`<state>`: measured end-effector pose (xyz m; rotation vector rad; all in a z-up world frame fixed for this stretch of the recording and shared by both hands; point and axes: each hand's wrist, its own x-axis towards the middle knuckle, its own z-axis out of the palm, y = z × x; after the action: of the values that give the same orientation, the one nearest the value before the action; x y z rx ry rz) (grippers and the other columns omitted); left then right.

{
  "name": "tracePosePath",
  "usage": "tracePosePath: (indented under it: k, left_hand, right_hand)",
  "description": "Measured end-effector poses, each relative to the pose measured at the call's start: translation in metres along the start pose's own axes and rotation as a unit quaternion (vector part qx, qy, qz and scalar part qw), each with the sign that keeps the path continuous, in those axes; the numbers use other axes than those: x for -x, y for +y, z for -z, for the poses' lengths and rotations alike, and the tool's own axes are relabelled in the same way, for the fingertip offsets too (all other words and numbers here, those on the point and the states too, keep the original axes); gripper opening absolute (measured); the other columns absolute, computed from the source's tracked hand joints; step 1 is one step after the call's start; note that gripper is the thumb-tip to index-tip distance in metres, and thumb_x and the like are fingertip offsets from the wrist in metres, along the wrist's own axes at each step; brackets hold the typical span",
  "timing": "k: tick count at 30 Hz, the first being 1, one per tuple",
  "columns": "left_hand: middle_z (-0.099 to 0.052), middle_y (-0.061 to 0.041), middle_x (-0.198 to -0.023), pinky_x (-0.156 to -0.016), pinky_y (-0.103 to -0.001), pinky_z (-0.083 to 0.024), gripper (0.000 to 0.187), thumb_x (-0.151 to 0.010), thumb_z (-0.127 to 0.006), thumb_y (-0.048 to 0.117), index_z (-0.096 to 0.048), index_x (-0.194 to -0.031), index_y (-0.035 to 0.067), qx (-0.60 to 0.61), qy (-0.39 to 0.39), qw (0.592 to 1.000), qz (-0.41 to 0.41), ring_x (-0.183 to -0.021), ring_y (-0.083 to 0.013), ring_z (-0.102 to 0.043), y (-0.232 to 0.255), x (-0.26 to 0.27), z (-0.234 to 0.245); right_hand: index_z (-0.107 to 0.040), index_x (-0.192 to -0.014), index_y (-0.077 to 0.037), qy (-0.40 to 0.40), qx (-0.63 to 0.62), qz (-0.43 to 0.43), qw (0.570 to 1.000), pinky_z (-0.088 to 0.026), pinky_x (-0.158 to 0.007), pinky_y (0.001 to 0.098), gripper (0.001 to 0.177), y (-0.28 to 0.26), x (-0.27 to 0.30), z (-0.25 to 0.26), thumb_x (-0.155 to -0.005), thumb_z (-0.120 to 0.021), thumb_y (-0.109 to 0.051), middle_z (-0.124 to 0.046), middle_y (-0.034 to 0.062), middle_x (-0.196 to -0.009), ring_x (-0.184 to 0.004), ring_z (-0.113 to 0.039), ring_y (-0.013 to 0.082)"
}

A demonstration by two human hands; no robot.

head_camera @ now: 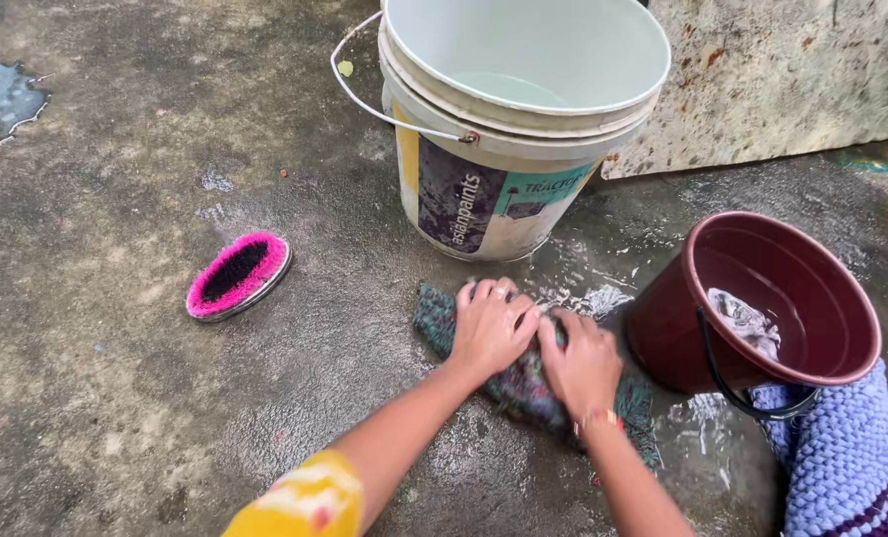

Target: The person washes a woven door mat by hand, dipping it into a bucket of water and a small tub, and scrubbing and squeezing it on the ground.

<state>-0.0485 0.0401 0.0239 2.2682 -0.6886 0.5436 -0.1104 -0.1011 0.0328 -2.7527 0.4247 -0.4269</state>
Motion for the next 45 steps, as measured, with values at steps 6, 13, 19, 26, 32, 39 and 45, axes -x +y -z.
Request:
tracePosePath:
  k: [6, 13, 19, 26, 32, 39, 45]
  left_hand:
    - [-0.063, -0.011, -0.103, -0.109, -0.062, -0.030, 0.022, -0.088, -0.065, 0.032, -0.069, -0.089, 0.010, -0.017, 0.084, 0.996, -0.032, -0.109, -0.0317, -0.056, 0.041, 0.062, 0.039]
    - [-0.065, -0.012, -0.103, -0.100, -0.055, -0.036, 0.022, -0.090, -0.060, 0.028, -0.069, -0.088, 0.008, -0.078, -0.008, 0.997, 0.007, -0.108, -0.0323, -0.055, 0.002, -0.014, -0.028]
    - [-0.068, -0.014, -0.100, -0.101, -0.045, -0.047, 0.022, -0.086, -0.060, 0.026, -0.068, -0.079, 0.007, -0.102, 0.003, 0.986, -0.135, -0.107, -0.0302, -0.060, -0.008, -0.035, -0.046]
    - [-0.064, -0.016, -0.089, -0.109, -0.052, -0.045, 0.019, -0.091, -0.062, 0.022, -0.064, -0.080, 0.007, 0.010, 0.029, 0.994, -0.104, -0.093, -0.0357, -0.063, 0.021, 0.032, 0.016]
    - [-0.062, -0.016, -0.092, -0.106, -0.051, -0.044, 0.019, -0.090, -0.060, 0.023, -0.064, -0.090, 0.005, 0.016, 0.058, 0.993, -0.102, -0.094, -0.0345, -0.060, 0.032, 0.054, 0.031]
    - [-0.066, -0.013, -0.086, -0.095, -0.048, -0.045, 0.023, -0.091, -0.057, 0.024, -0.067, -0.079, 0.008, -0.100, -0.051, 0.990, -0.088, -0.092, -0.0332, -0.064, 0.000, -0.025, -0.037]
    - [-0.067, -0.014, -0.078, -0.097, -0.049, -0.046, 0.025, -0.089, -0.059, 0.024, -0.066, -0.072, 0.008, -0.053, 0.009, 0.997, -0.059, -0.081, -0.0336, -0.066, 0.011, -0.009, -0.020]
  right_hand:
    - [-0.069, -0.114, -0.016, 0.228, -0.011, 0.095, 0.969, -0.042, -0.106, 0.0530, 0.036, -0.027, 0.097, 0.016, -0.086, -0.058, -0.036, -0.069, 0.0086, -0.124, -0.121, -0.057, 0.0333]
    - [-0.073, -0.109, -0.018, 0.093, 0.033, -0.026, 0.995, -0.048, -0.094, 0.0542, 0.030, 0.000, 0.004, -0.026, -0.095, -0.057, -0.040, -0.070, 0.0041, -0.117, -0.113, -0.061, 0.0334]
    - [-0.073, -0.114, -0.018, 0.115, 0.062, 0.030, 0.991, -0.049, -0.086, 0.0544, 0.032, 0.013, -0.019, -0.028, -0.095, -0.056, -0.037, -0.070, 0.0097, -0.122, -0.109, -0.062, 0.0362]
    - [-0.069, -0.118, -0.012, 0.157, -0.012, 0.072, 0.985, -0.043, -0.104, 0.0514, 0.036, -0.016, 0.064, 0.011, -0.092, -0.057, -0.034, -0.070, 0.0064, -0.121, -0.118, -0.058, 0.0321]
    - [-0.067, -0.115, -0.012, 0.248, 0.001, 0.114, 0.962, -0.039, -0.105, 0.0520, 0.040, -0.020, 0.085, 0.003, -0.084, -0.054, -0.032, -0.068, 0.0068, -0.123, -0.118, -0.056, 0.0329]
    - [-0.072, -0.108, -0.014, 0.104, 0.042, -0.030, 0.993, -0.046, -0.091, 0.0521, 0.032, 0.010, -0.004, -0.028, -0.098, -0.052, -0.037, -0.073, 0.0089, -0.111, -0.104, -0.063, 0.0354]
    - [-0.072, -0.111, -0.010, 0.113, -0.007, 0.013, 0.993, -0.049, -0.091, 0.0525, 0.034, 0.005, 0.009, -0.015, -0.097, -0.056, -0.036, -0.073, 0.0137, -0.112, -0.107, -0.065, 0.0367]
